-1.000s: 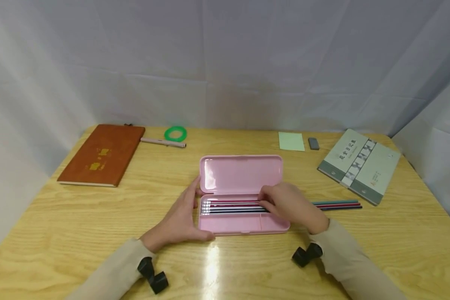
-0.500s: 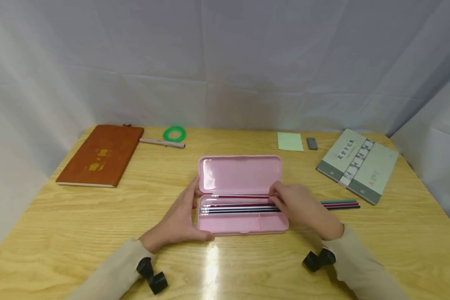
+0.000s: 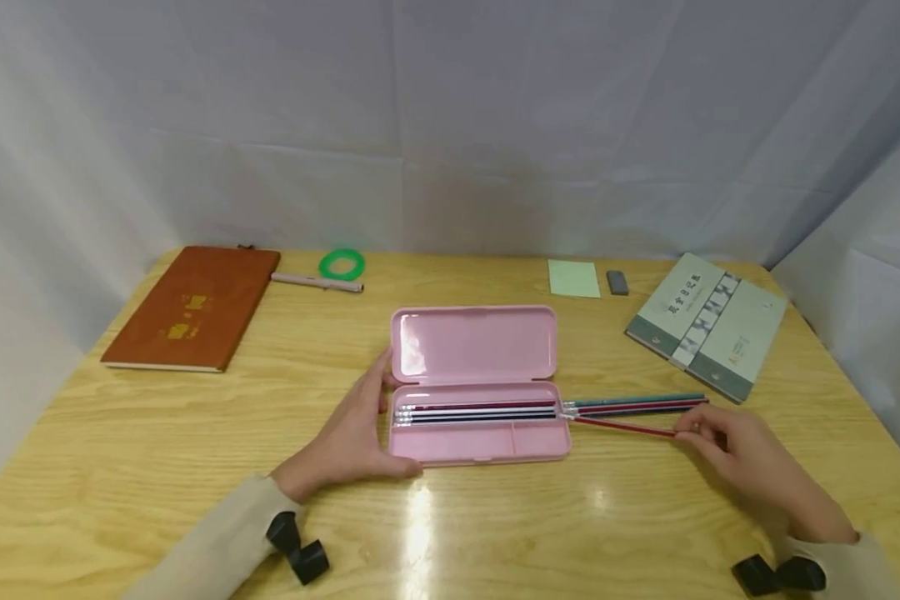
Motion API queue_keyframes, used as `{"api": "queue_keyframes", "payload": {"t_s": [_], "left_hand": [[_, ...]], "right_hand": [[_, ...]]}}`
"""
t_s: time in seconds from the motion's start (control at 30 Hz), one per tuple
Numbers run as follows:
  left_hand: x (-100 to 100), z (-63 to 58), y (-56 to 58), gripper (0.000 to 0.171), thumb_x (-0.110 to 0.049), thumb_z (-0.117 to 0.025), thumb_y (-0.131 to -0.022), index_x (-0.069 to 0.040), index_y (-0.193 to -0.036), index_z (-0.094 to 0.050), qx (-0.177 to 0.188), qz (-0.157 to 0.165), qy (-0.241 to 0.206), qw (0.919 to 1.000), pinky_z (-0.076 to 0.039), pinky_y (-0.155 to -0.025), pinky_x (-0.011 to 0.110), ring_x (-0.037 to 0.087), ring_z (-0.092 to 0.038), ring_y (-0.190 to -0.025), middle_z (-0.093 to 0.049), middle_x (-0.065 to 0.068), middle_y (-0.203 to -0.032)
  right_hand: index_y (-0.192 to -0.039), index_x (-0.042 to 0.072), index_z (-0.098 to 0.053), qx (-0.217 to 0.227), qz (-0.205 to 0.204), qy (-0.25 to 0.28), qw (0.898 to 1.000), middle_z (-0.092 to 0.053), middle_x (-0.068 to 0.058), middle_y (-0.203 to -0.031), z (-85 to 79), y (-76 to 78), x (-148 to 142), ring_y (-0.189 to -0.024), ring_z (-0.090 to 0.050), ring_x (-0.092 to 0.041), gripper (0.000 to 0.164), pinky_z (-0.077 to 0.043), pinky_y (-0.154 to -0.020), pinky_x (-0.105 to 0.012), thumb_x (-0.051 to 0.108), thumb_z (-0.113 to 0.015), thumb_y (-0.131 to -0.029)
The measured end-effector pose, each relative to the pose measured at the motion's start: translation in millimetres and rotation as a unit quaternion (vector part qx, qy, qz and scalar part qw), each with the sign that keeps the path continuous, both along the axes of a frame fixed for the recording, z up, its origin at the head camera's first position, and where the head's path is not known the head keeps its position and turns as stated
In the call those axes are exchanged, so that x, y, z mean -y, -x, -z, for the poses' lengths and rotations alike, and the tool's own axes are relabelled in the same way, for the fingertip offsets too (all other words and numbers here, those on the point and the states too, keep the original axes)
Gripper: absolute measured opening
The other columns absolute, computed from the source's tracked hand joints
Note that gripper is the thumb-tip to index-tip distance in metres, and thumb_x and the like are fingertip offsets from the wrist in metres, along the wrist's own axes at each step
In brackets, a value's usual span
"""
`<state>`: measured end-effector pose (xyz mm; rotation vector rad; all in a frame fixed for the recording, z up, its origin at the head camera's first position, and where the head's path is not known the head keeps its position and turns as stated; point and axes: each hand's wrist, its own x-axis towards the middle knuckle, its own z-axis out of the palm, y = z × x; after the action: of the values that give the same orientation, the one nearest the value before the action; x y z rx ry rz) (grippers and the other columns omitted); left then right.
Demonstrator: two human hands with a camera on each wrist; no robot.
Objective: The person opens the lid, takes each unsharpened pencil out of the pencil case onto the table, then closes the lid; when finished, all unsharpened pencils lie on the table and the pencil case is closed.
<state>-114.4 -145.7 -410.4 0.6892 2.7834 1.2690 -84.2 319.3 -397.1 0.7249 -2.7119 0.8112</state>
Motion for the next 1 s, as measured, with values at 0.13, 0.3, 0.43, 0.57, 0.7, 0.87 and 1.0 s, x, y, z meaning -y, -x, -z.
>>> {"api": "queue_keyframes", "payload": {"t_s": [0.13,0.3,0.43,0.57,0.7,0.87,1.0], "left_hand": [[0,0.2,0.5,0.144,-0.039,-0.092,-0.043,-0.017,-0.156,-0.005,-0.002,-0.002,0.004,1.0000,-0.046,-0.080,0.029,0.013,-0.048,-0.094,-0.051,0.000,-0.120],[1,0.5,1.1,0.144,-0.040,-0.092,-0.043,-0.015,-0.156,-0.005,-0.006,-0.005,0.011,0.9999,-0.046,-0.079,0.028,0.013,-0.047,-0.092,-0.050,0.000,-0.120],[0,0.5,1.2,0.144,-0.040,-0.092,-0.043,-0.015,-0.156,-0.005,-0.008,-0.003,0.008,0.9999,-0.046,-0.079,0.028,0.013,-0.047,-0.092,-0.050,0.000,-0.119],[0,0.6,1.5,0.143,-0.040,-0.091,-0.043,-0.016,-0.156,-0.006,-0.011,-0.001,0.006,0.9999,-0.045,-0.078,0.028,0.013,-0.047,-0.091,-0.050,0.000,-0.119],[0,0.8,1.1,0.144,-0.040,-0.091,-0.043,-0.014,-0.155,-0.006,-0.013,-0.002,0.010,0.9999,-0.045,-0.078,0.027,0.012,-0.046,-0.090,-0.051,0.001,-0.119],[0,0.2,0.3,0.144,-0.041,-0.092,-0.043,-0.012,-0.155,-0.006,-0.010,-0.001,0.009,0.9999,-0.046,-0.079,0.029,0.013,-0.048,-0.092,-0.051,0.003,-0.121],[0,0.9,-0.5,0.143,-0.040,-0.092,-0.043,-0.012,-0.155,-0.007,-0.009,-0.003,0.002,1.0000,-0.046,-0.079,0.029,0.014,-0.048,-0.092,-0.052,0.003,-0.121]], "right_hand": [[-0.083,0.019,-0.066,0.019,0.000,0.010,1.000,-0.041,0.020,-0.061,4.3,-2.0,-15,-0.052,-0.034,0.006,0.022,-0.031,-0.046,-0.012,-0.002,-0.072,-0.080],[-0.084,0.019,-0.066,0.017,0.000,0.001,1.000,-0.041,0.019,-0.061,4.4,5.6,-17,-0.051,-0.035,0.005,0.020,-0.030,-0.046,-0.012,0.000,-0.071,-0.082],[-0.084,0.018,-0.065,0.006,0.015,-0.014,1.000,-0.040,0.019,-0.060,3.2,10.9,-15,-0.051,-0.034,0.006,0.020,-0.030,-0.046,-0.013,-0.001,-0.072,-0.080],[-0.083,0.017,-0.065,0.011,0.023,-0.020,0.999,-0.040,0.018,-0.059,3.0,13.7,-14,-0.050,-0.034,0.005,0.020,-0.030,-0.046,-0.014,-0.001,-0.072,-0.080],[-0.082,0.019,-0.063,0.008,0.026,-0.021,0.999,-0.039,0.017,-0.060,3.7,15.7,-12,-0.051,-0.034,0.005,0.022,-0.030,-0.047,-0.014,-0.001,-0.073,-0.079],[-0.084,0.017,-0.060,-0.007,0.018,-0.015,1.000,-0.039,0.016,-0.062,3.7,18.7,-3,-0.053,-0.033,0.005,0.027,-0.030,-0.048,-0.014,-0.005,-0.073,-0.076],[-0.088,0.016,-0.059,0.010,-0.017,-0.021,1.000,-0.039,0.017,-0.063,-1.4,22.6,15,-0.053,-0.032,0.006,0.027,-0.033,-0.050,-0.017,-0.005,-0.073,-0.077]]}}
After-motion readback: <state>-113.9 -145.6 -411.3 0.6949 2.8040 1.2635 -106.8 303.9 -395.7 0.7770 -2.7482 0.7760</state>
